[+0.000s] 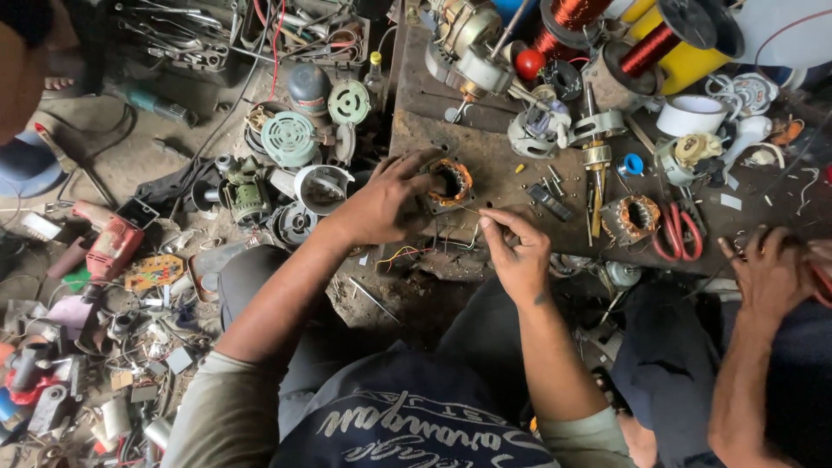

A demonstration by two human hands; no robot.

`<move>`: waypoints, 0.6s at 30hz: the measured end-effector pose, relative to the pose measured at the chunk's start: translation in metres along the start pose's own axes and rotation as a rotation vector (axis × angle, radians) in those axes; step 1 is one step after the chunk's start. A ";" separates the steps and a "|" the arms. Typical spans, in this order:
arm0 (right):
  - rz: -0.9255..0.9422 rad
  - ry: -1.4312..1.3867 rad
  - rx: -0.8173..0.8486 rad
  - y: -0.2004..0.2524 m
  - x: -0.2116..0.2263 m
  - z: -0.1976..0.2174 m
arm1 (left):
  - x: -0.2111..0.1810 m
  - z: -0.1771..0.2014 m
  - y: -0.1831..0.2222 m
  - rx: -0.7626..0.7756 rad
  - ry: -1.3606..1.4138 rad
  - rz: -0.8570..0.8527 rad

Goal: Joining copper wires to a motor stator by stripping insulation with a lighter and twisting them together.

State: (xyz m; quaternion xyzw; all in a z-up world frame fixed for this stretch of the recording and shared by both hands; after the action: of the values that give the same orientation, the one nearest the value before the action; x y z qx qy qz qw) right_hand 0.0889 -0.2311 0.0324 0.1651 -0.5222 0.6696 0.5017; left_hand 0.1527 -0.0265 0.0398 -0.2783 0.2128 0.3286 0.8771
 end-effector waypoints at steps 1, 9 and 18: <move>0.008 -0.011 0.002 0.000 -0.001 0.000 | 0.006 -0.004 -0.001 -0.037 0.004 -0.005; -0.139 -0.102 -0.007 0.000 -0.024 0.002 | -0.004 -0.019 0.021 -0.277 -0.154 0.089; -0.070 -0.070 -0.079 0.013 -0.019 0.013 | -0.014 -0.016 0.067 -0.413 -0.048 0.288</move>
State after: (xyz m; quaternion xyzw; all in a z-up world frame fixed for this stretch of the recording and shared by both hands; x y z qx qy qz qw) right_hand 0.0823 -0.2506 0.0167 0.1868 -0.5592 0.6244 0.5125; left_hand 0.0937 -0.0008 0.0118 -0.4107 0.1578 0.4931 0.7505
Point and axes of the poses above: each hand's wrist, its own y-axis away from the middle knuckle, its own z-axis out of the back of the hand, x = y × z, the point moved 7 cm from there along -y, towards the middle knuckle, and after that the axes turned 6 degrees about -y, right-handed, at the moved point
